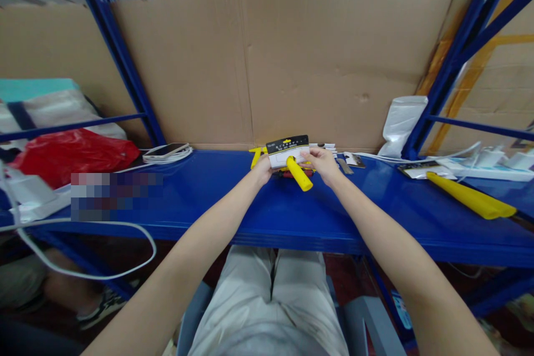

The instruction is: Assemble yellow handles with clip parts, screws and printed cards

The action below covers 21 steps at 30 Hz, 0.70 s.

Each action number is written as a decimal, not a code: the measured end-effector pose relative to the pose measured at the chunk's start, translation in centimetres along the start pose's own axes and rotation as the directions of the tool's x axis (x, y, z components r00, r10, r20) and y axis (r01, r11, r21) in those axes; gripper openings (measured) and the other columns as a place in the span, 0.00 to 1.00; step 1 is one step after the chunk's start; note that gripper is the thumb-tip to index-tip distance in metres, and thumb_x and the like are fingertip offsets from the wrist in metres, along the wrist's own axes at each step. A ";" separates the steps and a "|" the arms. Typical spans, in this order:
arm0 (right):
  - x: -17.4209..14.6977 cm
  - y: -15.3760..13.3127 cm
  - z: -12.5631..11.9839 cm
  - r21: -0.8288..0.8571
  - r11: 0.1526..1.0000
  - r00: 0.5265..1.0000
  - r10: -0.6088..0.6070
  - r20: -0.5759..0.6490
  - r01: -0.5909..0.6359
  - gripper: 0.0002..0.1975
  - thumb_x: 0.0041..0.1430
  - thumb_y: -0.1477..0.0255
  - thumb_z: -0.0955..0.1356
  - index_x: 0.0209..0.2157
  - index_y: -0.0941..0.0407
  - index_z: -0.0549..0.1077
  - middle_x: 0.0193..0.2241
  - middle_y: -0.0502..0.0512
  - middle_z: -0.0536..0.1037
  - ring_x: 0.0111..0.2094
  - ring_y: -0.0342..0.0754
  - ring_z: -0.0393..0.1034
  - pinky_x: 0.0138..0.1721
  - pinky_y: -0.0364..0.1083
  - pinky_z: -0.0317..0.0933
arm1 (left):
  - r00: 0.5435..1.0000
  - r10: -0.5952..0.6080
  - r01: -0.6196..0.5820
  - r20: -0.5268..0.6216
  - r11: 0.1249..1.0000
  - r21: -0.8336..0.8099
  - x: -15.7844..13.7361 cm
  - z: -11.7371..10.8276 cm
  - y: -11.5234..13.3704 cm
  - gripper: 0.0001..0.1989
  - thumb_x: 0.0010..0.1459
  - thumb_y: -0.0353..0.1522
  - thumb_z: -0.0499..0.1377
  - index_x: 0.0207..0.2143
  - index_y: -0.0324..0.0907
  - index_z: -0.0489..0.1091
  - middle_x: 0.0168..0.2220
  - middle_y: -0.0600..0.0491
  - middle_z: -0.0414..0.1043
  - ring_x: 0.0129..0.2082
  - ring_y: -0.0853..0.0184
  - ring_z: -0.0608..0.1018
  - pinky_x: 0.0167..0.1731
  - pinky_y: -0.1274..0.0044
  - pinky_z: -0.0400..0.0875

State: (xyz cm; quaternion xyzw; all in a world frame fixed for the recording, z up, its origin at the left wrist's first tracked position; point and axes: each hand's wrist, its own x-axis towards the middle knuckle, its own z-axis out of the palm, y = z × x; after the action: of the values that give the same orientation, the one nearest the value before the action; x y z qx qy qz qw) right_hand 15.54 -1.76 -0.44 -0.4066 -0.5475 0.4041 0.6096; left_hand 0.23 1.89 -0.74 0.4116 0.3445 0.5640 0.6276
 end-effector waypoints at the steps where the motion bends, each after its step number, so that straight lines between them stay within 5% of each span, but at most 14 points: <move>1: 0.0 0.0 0.0 0.009 1.000 1.000 0.004 0.000 -0.004 0.15 0.37 0.65 0.76 0.28 0.57 0.75 0.30 0.53 0.79 0.31 0.45 0.74 0.34 0.45 0.71 | 1.000 0.000 0.000 -0.004 1.000 0.022 -0.3 0.1 0.1 0.08 0.51 0.25 0.55 0.27 0.40 0.74 0.25 0.53 0.76 0.29 0.67 0.78 0.36 0.73 0.71; 11: 0.2 0.0 -0.2 0.042 0.999 0.998 -0.031 -0.056 0.033 0.15 0.35 0.65 0.76 0.26 0.57 0.74 0.29 0.51 0.78 0.29 0.43 0.73 0.33 0.45 0.73 | 0.994 0.028 -0.045 0.107 0.987 0.156 -1.7 0.6 0.8 0.10 0.54 0.27 0.53 0.31 0.42 0.74 0.31 0.53 0.77 0.38 0.65 0.76 0.40 0.75 0.67; 21: 0.7 0.0 -0.6 0.086 0.978 0.953 -0.162 -0.255 0.190 0.12 0.40 0.66 0.74 0.26 0.57 0.73 0.27 0.49 0.77 0.30 0.42 0.73 0.36 0.46 0.72 | 0.999 0.033 -0.030 -0.028 0.994 0.105 -1.2 0.2 1.2 0.22 0.57 0.46 0.49 0.44 0.40 0.68 0.45 0.46 0.72 0.42 0.63 0.75 0.35 0.77 0.69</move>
State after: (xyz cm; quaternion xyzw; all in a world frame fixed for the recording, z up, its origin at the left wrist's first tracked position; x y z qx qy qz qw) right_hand 16.15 -1.10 -0.23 -0.3691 -0.4787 0.3241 0.7278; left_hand -0.19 0.72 0.37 0.4409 0.3763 0.5610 0.5910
